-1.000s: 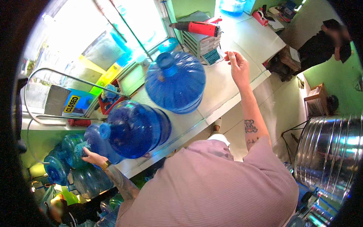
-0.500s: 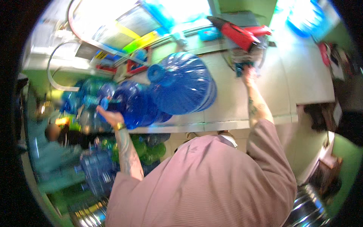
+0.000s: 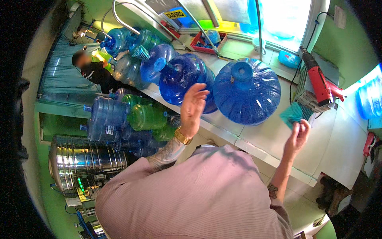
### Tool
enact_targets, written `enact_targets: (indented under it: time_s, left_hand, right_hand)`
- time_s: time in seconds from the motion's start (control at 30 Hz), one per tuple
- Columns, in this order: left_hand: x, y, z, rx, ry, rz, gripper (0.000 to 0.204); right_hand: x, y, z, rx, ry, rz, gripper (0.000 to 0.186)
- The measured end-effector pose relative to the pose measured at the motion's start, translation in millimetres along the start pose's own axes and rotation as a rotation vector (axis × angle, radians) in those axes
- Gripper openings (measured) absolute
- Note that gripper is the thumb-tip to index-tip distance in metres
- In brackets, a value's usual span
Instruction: The person fills large blue water jugs from a tap, secures them with mesh caps, and uses a heat gun to shrink the caps. They then place the sealed jugs on a counter and repeat the process with additional jugs.
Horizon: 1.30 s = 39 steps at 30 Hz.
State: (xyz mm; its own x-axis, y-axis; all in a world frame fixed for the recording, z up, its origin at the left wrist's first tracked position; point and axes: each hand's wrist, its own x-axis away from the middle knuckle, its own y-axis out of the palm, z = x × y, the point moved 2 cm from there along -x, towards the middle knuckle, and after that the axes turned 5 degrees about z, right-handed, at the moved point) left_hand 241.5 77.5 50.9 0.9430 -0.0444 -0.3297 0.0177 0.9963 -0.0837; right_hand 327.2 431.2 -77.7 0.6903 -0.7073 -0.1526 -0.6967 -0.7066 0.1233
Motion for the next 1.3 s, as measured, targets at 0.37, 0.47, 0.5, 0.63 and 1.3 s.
enact_targets:
  time_s: [0.37, 0.47, 0.5, 0.63, 1.3]
  left_hand:
    - [-46.9, -82.1, 10.7, -0.294, 0.081, -0.322, 0.021]
    - [-53.8, -116.9, -0.1, -0.226, 0.016, -0.360, 0.027]
    - [-57.6, -127.0, -2.8, -0.158, 0.015, -0.350, 0.028]
    - [-78.7, -167.6, -11.7, -0.091, 0.037, -0.349, 0.021]
    - [-150.4, -247.8, -48.6, 0.413, -0.054, -0.743, 0.019]
  right_hand:
    - [97.9, 229.6, -147.1, -0.131, -0.141, -0.742, 0.033]
    - [106.4, 261.2, -154.4, 0.389, -0.192, -0.822, 0.028]
    - [109.1, 272.4, -158.6, 0.384, -0.275, -0.832, 0.027]
    - [123.2, 320.2, -166.0, 0.466, -0.467, -0.839, 0.028]
    - [132.0, 422.0, -141.1, 0.053, 0.076, -1.080, 0.041]
